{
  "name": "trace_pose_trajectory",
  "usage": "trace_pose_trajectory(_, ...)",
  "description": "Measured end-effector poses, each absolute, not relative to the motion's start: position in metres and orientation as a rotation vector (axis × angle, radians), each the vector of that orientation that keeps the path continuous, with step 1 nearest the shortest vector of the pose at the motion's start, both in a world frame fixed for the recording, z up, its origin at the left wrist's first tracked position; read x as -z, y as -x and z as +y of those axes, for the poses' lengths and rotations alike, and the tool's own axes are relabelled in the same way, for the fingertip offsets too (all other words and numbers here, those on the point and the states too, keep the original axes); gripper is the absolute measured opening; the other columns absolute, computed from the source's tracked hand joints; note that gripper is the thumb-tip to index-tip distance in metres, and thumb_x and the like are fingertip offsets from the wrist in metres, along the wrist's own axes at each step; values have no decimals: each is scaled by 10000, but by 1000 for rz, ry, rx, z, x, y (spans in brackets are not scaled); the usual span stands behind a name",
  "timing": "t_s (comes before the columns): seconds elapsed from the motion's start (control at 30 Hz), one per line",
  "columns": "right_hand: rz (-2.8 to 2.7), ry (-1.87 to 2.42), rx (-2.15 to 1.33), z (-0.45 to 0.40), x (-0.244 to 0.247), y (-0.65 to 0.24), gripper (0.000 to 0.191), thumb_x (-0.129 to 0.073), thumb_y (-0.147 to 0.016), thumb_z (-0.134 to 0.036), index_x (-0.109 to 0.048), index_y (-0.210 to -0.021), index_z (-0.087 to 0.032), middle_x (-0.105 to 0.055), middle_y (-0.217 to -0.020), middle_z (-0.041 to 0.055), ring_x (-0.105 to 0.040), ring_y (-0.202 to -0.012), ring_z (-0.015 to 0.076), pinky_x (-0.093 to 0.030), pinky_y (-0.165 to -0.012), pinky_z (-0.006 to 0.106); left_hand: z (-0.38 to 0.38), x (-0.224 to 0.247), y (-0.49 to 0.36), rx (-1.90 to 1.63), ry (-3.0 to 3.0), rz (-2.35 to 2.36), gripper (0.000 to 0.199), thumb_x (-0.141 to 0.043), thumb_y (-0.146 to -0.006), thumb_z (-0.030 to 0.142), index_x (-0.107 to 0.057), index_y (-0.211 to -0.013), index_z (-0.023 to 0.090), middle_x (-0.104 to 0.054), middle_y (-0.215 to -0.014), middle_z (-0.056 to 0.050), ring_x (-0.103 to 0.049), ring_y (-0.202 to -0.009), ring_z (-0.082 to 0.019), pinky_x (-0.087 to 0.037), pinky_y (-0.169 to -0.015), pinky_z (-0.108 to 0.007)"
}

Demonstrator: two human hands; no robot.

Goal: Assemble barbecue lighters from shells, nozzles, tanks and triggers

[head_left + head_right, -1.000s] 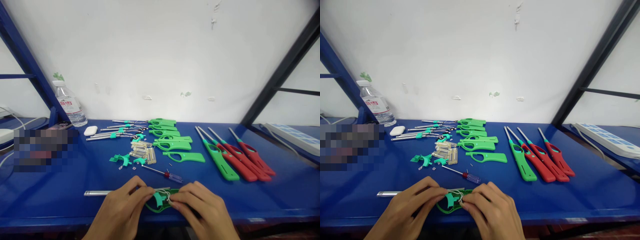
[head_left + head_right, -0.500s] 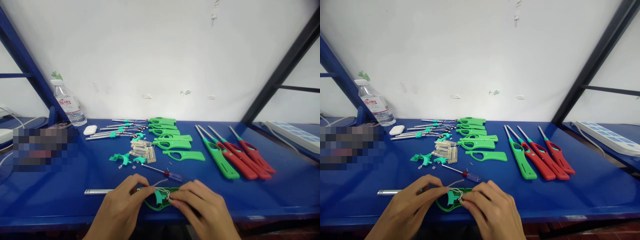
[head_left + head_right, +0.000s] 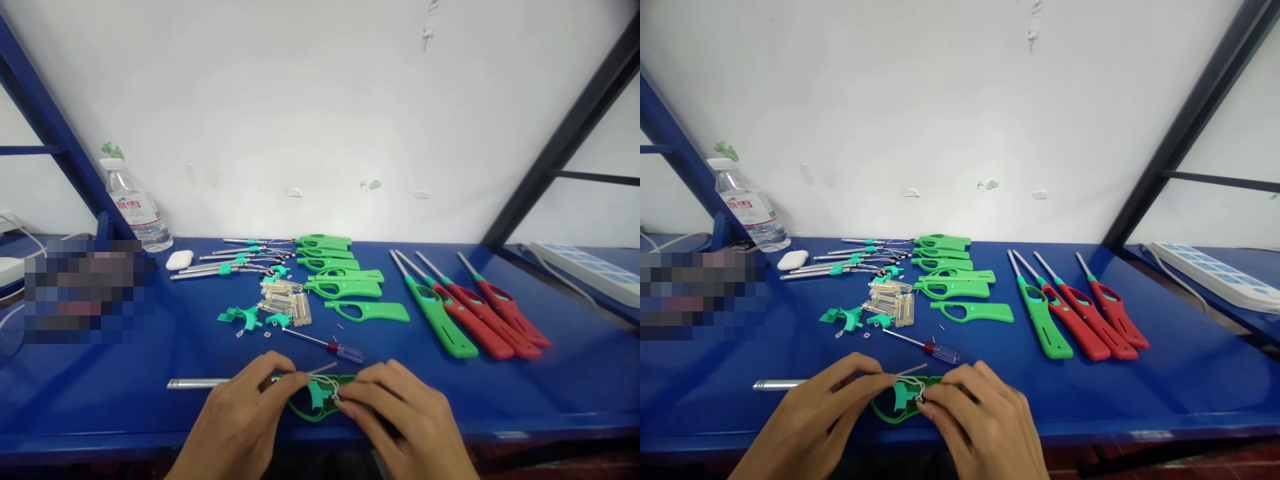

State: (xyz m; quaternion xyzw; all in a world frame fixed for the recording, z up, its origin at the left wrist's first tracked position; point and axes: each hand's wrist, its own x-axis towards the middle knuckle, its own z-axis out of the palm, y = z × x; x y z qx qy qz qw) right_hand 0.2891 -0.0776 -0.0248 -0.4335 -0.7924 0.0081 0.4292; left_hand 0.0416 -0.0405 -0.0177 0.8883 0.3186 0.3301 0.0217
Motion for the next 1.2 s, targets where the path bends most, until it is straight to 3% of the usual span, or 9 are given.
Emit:
trace_pose_trajectory(0.23, -2045, 1100, 51, -81, 29, -291, 155, -632, -1053, -218, -769, -1097, -278, -800, -962, -1, -730, -739, 152, -561, -722, 272, -43, 19, -42, -1005, -2730, 1011, 432, -390, -1016, -10, -640, -1243, 258, -682, -1059, -35, -712, -749, -109, -557, -668, -193)
trace_pose_trajectory(0.7, -1972, 1140, -49, -82, 32, -286, 160, -583, -1087, -236, -733, -1045, -276, -796, -928, -36, -764, -807, 126, -558, -838, 239, -44, 22, -43, -1096, -2690, 986, 376, -411, -1047, 14, -641, -1242, 239, -686, -1056, -28, -735, -784, -105, -566, -699, -176)
trace_pose_trajectory(0.93, -1929, 1087, -44, -79, 27, -288, 135, -661, -1053, -337, -753, -995, -257, -784, -878, -8, -743, -744, 149, -565, -707, 253, -43, 25, -45, -1074, -2693, 978, 385, -390, -1049, 17, -655, -1241, 221, -681, -1064, -47, -706, -705, -99, -555, -636, -183)
trace_pose_trajectory(1.1, -1968, 1128, -98, -80, 34, -290, 53, -716, -1013, -250, -739, -1038, -291, -787, -938, -31, -753, -829, 150, -571, -832, 254, -48, 23, -44, -1030, -2692, 996, 389, -439, -1044, 33, -622, -1323, 233, -664, -1118, -62, -709, -753, -120, -567, -655, -213)
trace_pose_trajectory(1.2, -1955, 1147, -123, -82, 37, -290, 65, -721, -1007, -241, -734, -1035, -298, -787, -935, -39, -744, -834, 149, -572, -826, 245, -54, 19, -46, -1022, -2670, 1010, 312, -497, -1055, 101, -623, -1311, 228, -649, -1113, -62, -716, -779, -137, -587, -674, -233)
